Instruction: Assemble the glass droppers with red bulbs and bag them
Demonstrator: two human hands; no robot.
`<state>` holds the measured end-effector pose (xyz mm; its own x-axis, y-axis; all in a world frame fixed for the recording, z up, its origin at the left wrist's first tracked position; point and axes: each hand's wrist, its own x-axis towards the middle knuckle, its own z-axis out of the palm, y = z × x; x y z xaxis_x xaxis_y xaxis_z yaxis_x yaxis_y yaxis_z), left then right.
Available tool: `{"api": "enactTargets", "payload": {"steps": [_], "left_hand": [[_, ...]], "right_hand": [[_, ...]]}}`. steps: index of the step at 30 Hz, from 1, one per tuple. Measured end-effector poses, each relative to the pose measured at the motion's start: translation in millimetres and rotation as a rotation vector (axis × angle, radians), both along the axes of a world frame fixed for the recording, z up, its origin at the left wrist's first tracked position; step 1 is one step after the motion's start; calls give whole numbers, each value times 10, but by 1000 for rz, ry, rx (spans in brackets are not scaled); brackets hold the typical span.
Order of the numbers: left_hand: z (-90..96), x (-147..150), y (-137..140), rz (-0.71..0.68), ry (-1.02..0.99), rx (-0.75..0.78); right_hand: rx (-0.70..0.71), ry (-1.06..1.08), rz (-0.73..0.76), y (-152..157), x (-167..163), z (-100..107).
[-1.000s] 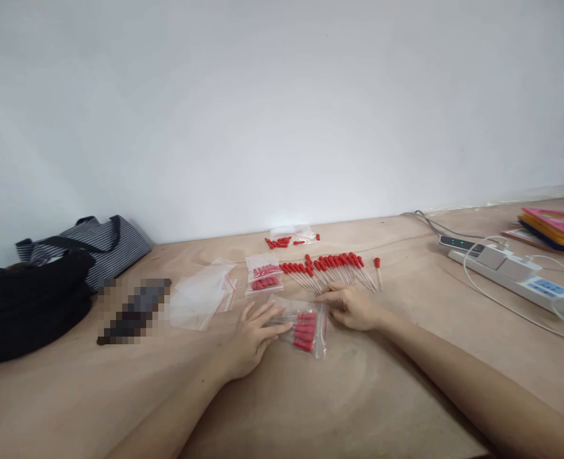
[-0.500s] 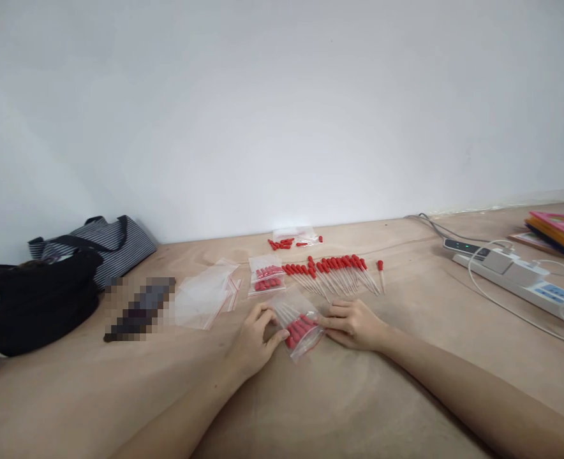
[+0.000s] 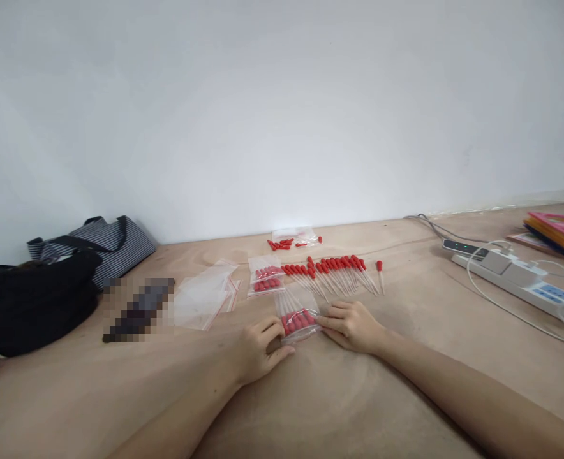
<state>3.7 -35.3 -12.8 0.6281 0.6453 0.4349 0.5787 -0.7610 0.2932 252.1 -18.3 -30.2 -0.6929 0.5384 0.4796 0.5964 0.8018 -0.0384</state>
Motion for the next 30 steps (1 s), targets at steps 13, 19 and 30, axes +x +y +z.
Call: {"api": "enactTargets", "payload": {"steps": [13, 19, 30], "left_hand": [[-23, 34, 25, 7, 174, 203], [-41, 43, 38, 24, 101, 124], [-17, 41, 24, 17, 49, 87]], "right_hand": [[-146, 80, -308, -107, -346, 98], [-154, 97, -323, -93, -326, 82], [-90, 101, -292, -62, -478, 51]]}}
